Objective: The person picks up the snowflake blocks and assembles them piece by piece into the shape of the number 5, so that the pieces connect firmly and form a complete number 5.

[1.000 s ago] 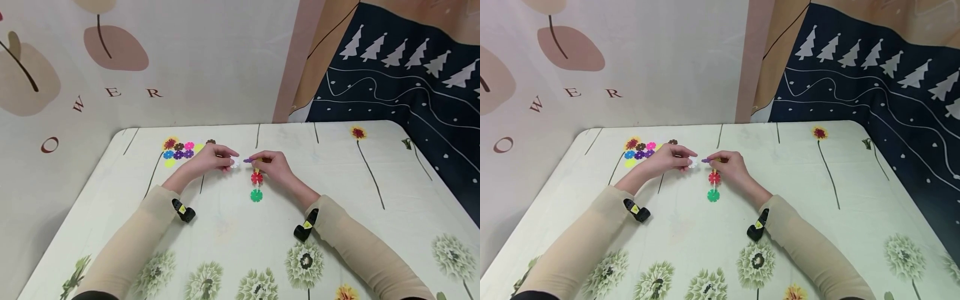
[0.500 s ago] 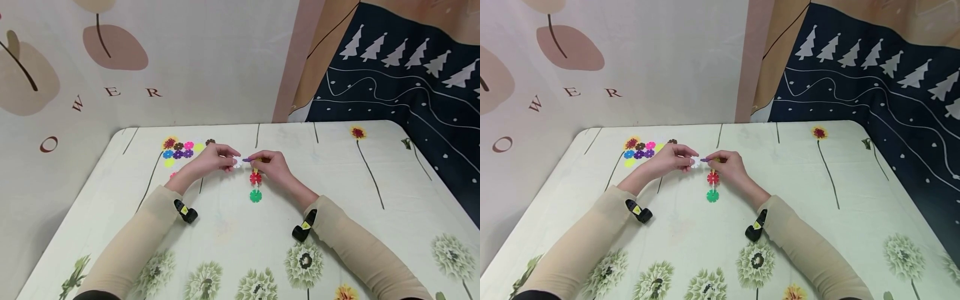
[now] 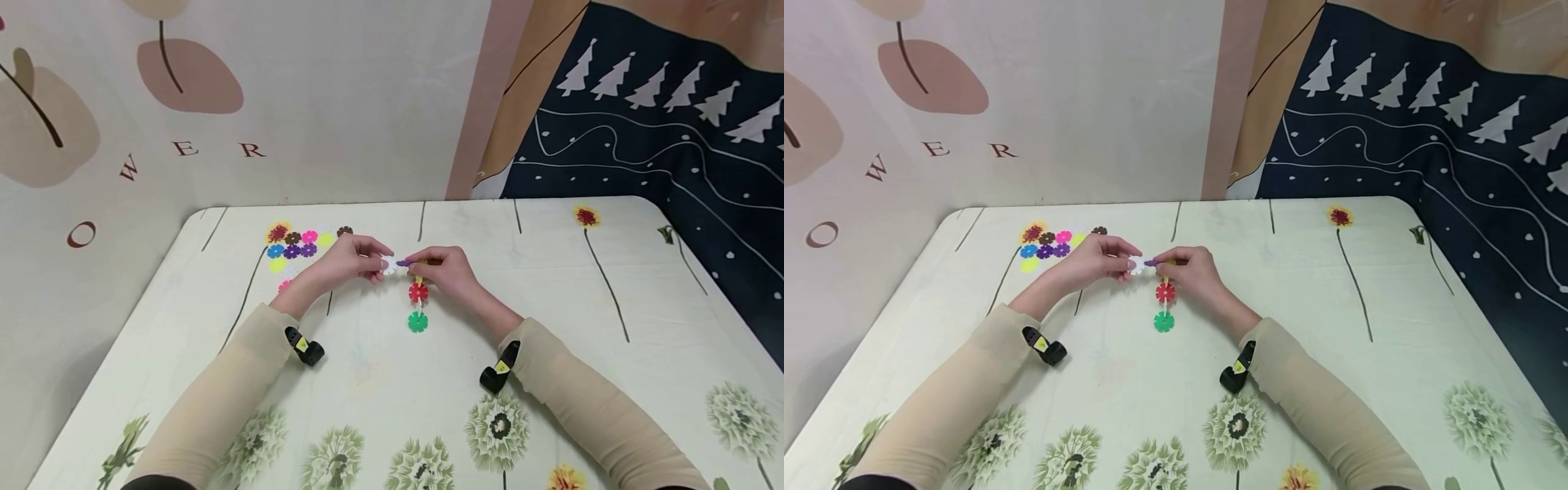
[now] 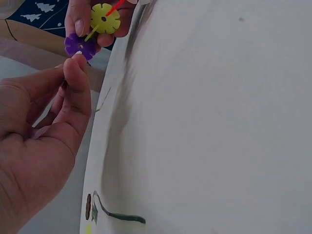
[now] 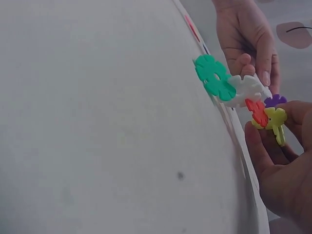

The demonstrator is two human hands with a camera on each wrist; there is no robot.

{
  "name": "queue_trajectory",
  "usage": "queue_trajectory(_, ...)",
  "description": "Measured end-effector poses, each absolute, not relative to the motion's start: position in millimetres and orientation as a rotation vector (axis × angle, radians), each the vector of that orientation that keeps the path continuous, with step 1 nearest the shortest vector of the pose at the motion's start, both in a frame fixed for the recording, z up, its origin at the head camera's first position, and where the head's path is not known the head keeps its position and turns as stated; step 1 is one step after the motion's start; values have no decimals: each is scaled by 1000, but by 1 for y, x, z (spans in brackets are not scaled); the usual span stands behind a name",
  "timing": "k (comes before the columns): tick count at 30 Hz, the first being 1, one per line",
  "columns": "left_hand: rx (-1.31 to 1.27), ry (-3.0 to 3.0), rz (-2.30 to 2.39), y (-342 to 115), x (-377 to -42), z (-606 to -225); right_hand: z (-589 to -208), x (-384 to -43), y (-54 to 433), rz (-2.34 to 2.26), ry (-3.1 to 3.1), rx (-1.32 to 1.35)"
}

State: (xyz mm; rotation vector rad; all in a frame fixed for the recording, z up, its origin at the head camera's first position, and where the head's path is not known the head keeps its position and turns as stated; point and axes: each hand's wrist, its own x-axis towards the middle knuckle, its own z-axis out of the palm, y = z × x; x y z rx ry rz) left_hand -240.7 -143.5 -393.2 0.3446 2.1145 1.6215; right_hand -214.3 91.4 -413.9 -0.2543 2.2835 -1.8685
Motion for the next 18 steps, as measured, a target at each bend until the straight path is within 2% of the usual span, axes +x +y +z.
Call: queue_trajectory(18,348,2096,1635,-135,-239,-394,-416,-214,95,-1842,2322,-286)
